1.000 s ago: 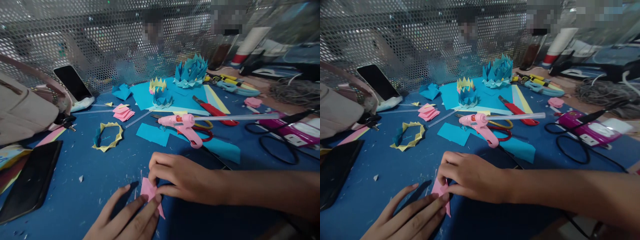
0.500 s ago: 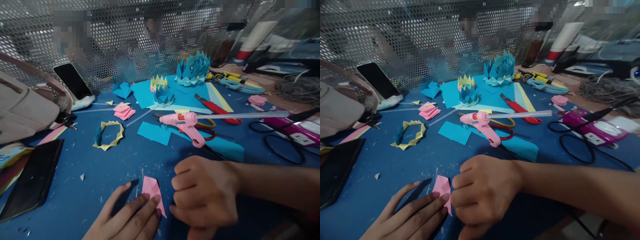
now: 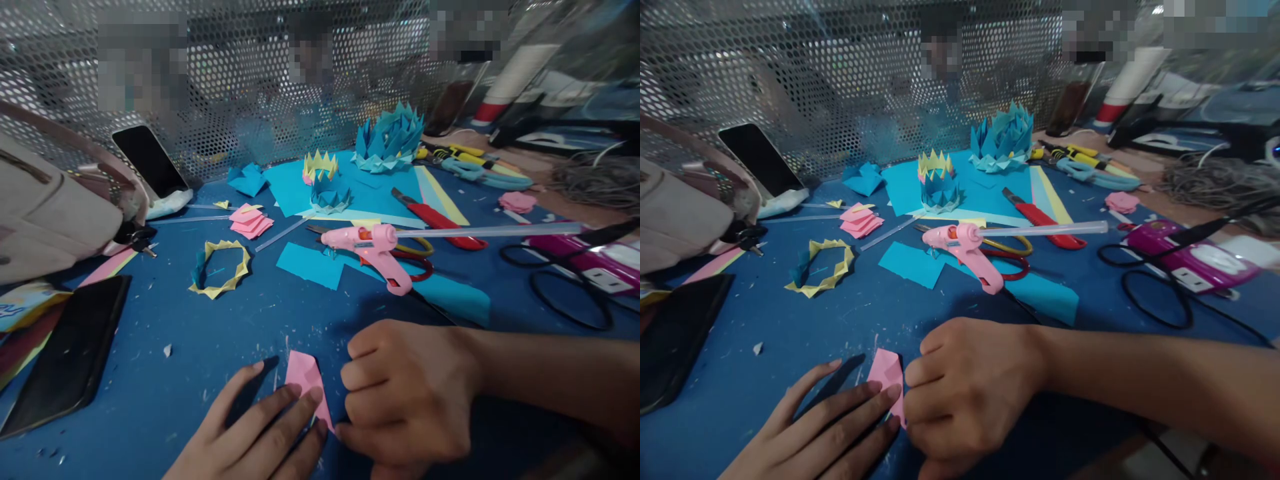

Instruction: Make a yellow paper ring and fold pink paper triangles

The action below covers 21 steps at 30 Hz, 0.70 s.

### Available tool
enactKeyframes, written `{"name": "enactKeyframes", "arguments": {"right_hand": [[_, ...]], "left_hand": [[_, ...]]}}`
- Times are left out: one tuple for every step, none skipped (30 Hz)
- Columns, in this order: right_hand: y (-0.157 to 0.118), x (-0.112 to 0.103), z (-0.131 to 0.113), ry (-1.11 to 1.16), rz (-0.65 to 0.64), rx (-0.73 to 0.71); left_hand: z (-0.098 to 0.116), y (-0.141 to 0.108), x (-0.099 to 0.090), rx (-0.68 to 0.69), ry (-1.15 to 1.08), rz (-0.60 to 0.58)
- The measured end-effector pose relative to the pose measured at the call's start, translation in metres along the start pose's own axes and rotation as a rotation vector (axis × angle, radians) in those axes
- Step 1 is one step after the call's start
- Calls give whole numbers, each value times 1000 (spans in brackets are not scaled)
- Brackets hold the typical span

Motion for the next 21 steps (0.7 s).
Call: {"name": "enactKeyframes", "arguments": {"right_hand": [[0,0,0,-1,0,2],[0,1,0,-1,-1,4],[0,1,1,1,-1,4],[0,1,1,5,1,5],[0,1,1,9,2,6],[0,1,1,13,1,8],[0,1,1,16,2,7],[0,0,1,16,2,4],[0,1,1,12,0,-1],[0,1,0,4,-1,-4],[0,1,0,-3,1,-7],[-1,2,0,-7,3,-8],[-1,2,-1,-8,8,-9],[-1,3,-1,-6,16,-8],[-1,3,-1,-1,28,-6],[-1,3,-1,4,34,-7],[-1,3,-1,9,38,-7],[-1,3,-1,8,37,-4],[-1,3,-1,6,31,0],[-1,3,-1,4,26,1],[0,3,-1,2,25,2]], "left_hand": [[0,0,1,2,4,28],[0,0,3,7,8,64],[1,0,5,13,11,104],[1,-1,6,20,13,139],[1,-1,8,23,16,161],[1,-2,10,22,21,167],[1,-2,10,20,27,162],[1,-2,10,23,32,172],[1,-2,8,26,34,159],[1,-1,6,28,33,145],[0,-1,4,32,26,109],[-1,0,3,24,17,17],[-1,1,0,16,6,11],[-1,2,-3,19,5,24],[-2,2,-5,24,4,34],[-2,2,-4,22,6,21],[-1,2,-3,25,7,12],[-1,1,-1,23,7,11],[-1,1,0,25,12,44],[0,0,2,24,12,88],[1,-1,3,21,16,132]]}}
Point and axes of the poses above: each hand's wrist, its own y-axis towards the middle knuckle, its own x-axis out of the palm, z = x × y, the point moved 3 cm from there along y, towards the middle knuckle, and after that the axes turned 10 degrees about -y, right-handed, at the moved point
